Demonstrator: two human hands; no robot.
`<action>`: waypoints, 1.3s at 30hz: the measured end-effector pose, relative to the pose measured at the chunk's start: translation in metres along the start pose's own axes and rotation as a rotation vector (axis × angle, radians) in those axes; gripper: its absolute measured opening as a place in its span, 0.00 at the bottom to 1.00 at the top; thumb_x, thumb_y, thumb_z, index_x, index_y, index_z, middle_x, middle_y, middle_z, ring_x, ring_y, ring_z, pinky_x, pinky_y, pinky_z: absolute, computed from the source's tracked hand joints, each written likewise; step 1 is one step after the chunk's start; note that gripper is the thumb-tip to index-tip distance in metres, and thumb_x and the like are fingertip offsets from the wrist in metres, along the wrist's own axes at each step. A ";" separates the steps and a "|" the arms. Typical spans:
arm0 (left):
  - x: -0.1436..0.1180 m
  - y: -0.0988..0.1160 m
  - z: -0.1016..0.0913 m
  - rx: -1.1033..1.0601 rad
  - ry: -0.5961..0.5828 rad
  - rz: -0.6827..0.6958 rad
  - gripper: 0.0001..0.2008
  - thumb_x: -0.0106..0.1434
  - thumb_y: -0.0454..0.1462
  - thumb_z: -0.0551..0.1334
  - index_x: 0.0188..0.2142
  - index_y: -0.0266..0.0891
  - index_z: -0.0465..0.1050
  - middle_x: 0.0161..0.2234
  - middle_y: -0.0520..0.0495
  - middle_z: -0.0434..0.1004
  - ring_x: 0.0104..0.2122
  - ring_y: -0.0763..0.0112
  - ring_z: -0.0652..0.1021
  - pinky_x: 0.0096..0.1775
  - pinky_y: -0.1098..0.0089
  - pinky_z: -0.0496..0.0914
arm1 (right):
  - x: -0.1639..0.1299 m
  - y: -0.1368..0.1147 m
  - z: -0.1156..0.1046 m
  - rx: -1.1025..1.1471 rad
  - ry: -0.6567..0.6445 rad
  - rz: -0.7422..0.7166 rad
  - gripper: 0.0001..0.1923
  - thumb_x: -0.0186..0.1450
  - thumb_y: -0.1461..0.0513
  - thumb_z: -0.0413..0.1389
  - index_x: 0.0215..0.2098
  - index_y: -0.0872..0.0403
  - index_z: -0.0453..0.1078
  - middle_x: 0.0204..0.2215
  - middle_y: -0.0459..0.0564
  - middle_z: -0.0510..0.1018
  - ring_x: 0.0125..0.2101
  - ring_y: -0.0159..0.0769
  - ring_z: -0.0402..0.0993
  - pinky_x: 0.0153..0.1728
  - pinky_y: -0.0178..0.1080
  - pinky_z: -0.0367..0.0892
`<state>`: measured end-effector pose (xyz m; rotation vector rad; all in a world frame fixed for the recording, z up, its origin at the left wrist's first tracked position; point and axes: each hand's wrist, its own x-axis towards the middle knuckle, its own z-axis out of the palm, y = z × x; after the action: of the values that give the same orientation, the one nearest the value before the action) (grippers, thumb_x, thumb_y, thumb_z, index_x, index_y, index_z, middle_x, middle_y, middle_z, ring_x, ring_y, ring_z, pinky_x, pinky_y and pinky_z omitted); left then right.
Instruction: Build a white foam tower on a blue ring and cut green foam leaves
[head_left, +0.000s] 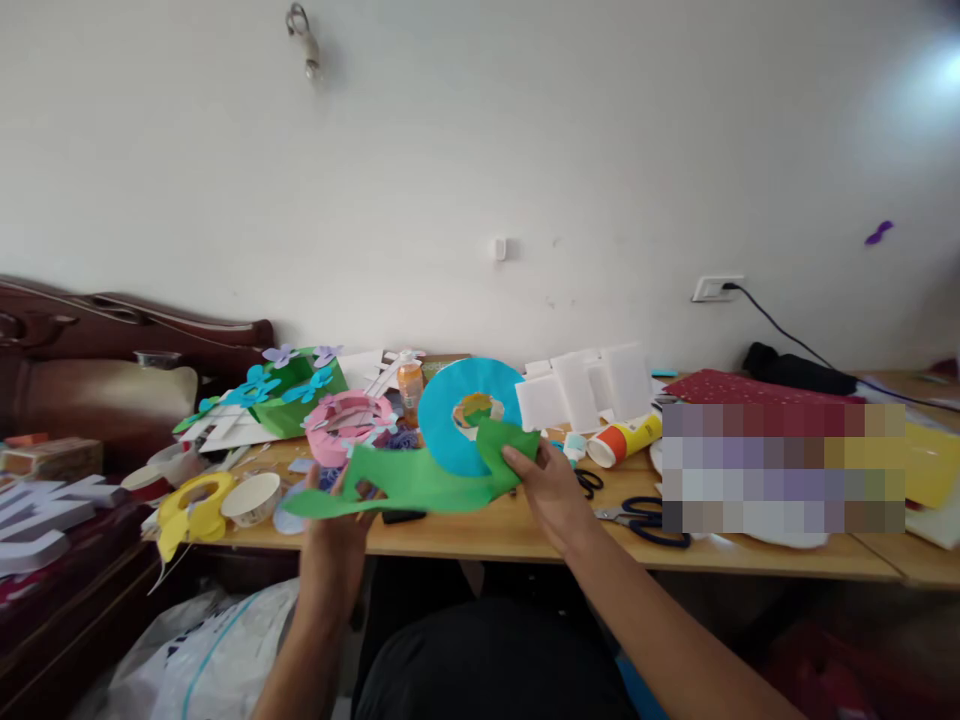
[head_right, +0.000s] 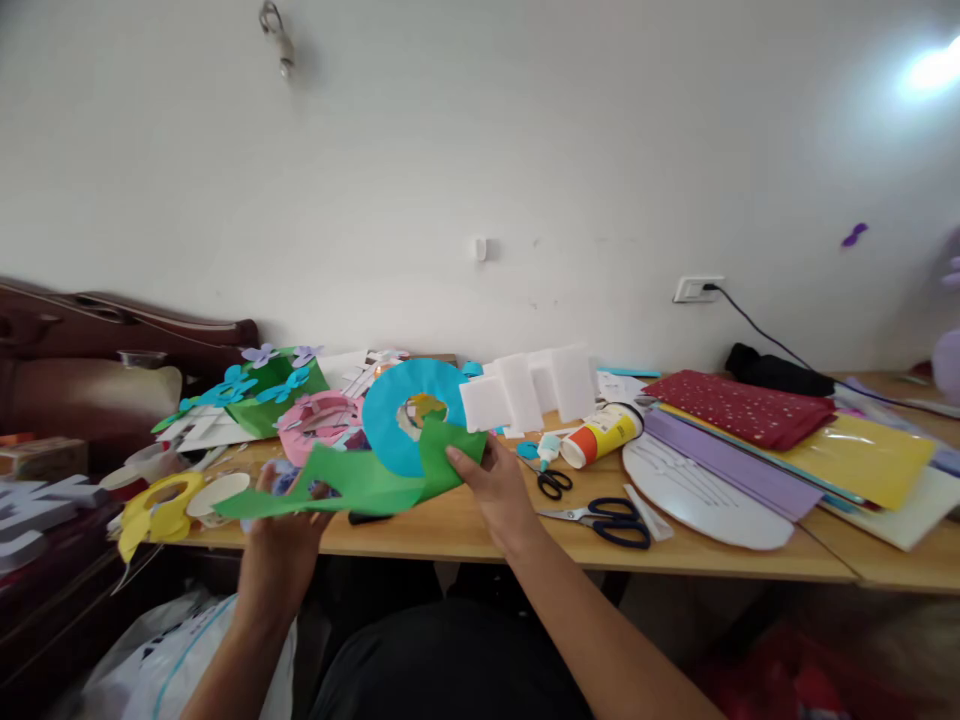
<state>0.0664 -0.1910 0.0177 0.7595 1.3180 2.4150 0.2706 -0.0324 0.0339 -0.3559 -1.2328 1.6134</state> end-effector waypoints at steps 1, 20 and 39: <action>0.002 0.004 -0.011 -0.032 0.044 -0.026 0.28 0.64 0.52 0.62 0.61 0.55 0.62 0.56 0.43 0.75 0.57 0.53 0.74 0.59 0.44 0.64 | 0.003 -0.005 -0.004 -0.052 0.014 -0.014 0.25 0.55 0.50 0.70 0.45 0.53 0.75 0.45 0.53 0.81 0.47 0.49 0.78 0.50 0.50 0.73; -0.047 0.013 0.008 0.206 -0.676 -0.326 0.47 0.42 0.58 0.76 0.57 0.38 0.72 0.54 0.32 0.77 0.57 0.36 0.73 0.56 0.48 0.70 | 0.004 -0.098 0.034 -1.338 -0.967 0.139 0.32 0.51 0.51 0.68 0.53 0.49 0.74 0.45 0.52 0.80 0.40 0.48 0.76 0.32 0.38 0.62; -0.108 -0.021 -0.007 0.491 -0.357 -0.375 0.34 0.44 0.44 0.78 0.49 0.36 0.73 0.47 0.34 0.80 0.47 0.44 0.79 0.49 0.48 0.74 | -0.026 -0.056 0.019 -1.362 -1.101 0.479 0.32 0.53 0.51 0.66 0.53 0.53 0.75 0.42 0.53 0.82 0.37 0.46 0.77 0.31 0.37 0.64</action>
<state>0.1514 -0.2364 -0.0366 0.9107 1.7289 1.5959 0.2980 -0.0681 0.0807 -0.6331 -3.2440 1.0054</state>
